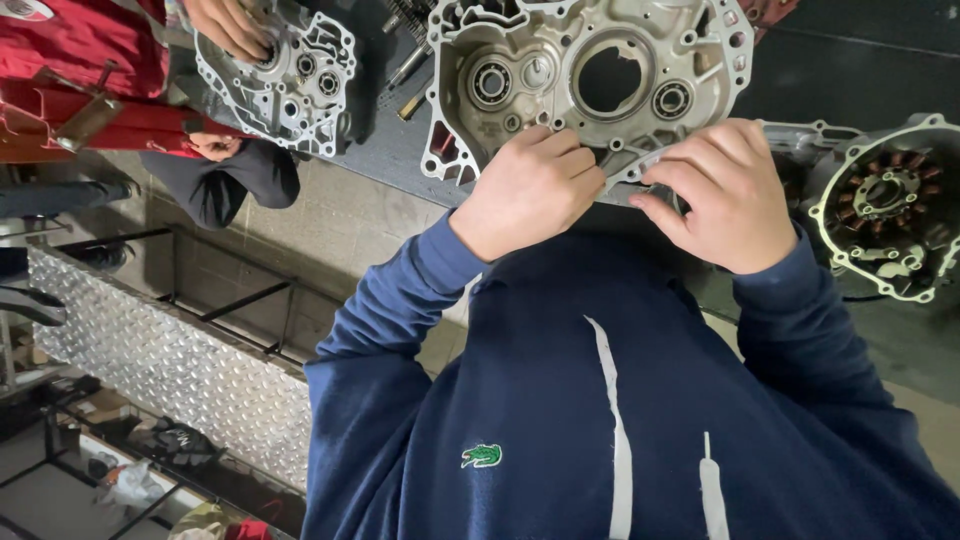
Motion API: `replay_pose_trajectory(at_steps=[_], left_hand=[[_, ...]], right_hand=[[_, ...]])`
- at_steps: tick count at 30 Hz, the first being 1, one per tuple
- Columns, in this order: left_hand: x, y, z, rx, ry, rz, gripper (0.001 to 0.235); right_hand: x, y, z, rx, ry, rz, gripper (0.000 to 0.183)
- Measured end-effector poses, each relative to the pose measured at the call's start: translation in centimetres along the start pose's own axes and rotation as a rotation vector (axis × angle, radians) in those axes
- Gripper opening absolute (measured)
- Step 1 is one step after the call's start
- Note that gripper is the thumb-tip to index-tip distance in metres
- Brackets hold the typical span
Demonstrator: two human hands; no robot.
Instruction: The person holds a disassembled engine casing and repeatedly places a gasket onto its surface, adjusting and repositioning it multiple times. A second person works on a similar casing nearby. The task involves aligning the gasket with the casing's contours without using tools.
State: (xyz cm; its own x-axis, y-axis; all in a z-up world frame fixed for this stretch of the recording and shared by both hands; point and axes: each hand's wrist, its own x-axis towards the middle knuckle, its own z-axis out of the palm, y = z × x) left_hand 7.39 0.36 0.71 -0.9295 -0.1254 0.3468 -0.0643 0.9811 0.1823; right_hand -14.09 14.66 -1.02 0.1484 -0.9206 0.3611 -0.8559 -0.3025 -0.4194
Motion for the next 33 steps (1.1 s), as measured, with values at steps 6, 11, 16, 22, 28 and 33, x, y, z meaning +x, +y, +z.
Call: replay_pose_trajectory(at_steps=[6, 11, 16, 22, 28, 33], left_hand=[[-0.3, -0.1, 0.2, -0.125, 0.032, -0.067, 0.01], [-0.8, -0.1, -0.1, -0.298, 0.109, -0.194, 0.009], [-2.3, 0.3, -1.7, -0.41, 0.185, -0.337, 0.008], [-4.0, 2.4, -2.4, -0.418, 0.092, -0.254, 0.015], [-4.5, 3.1, -2.1, -0.404, 0.09, -0.212, 0.019], [-4.5, 3.3, -1.8, -0.414, 0.11, -0.216, 0.02]], right_hand=[[0.0, 0.1, 0.2, 0.009, 0.009, -0.003, 0.029], [-0.1, 0.2, 0.2, 0.011, 0.014, -0.016, 0.029], [0.2, -0.1, 0.4, 0.009, 0.021, -0.014, 0.026], [2.3, -1.2, 0.3, -0.032, -0.016, -0.014, 0.018], [5.8, -3.1, -0.4, -0.178, -0.153, -0.116, 0.015], [7.7, -4.5, -0.6, -0.502, -0.297, -0.24, 0.015]])
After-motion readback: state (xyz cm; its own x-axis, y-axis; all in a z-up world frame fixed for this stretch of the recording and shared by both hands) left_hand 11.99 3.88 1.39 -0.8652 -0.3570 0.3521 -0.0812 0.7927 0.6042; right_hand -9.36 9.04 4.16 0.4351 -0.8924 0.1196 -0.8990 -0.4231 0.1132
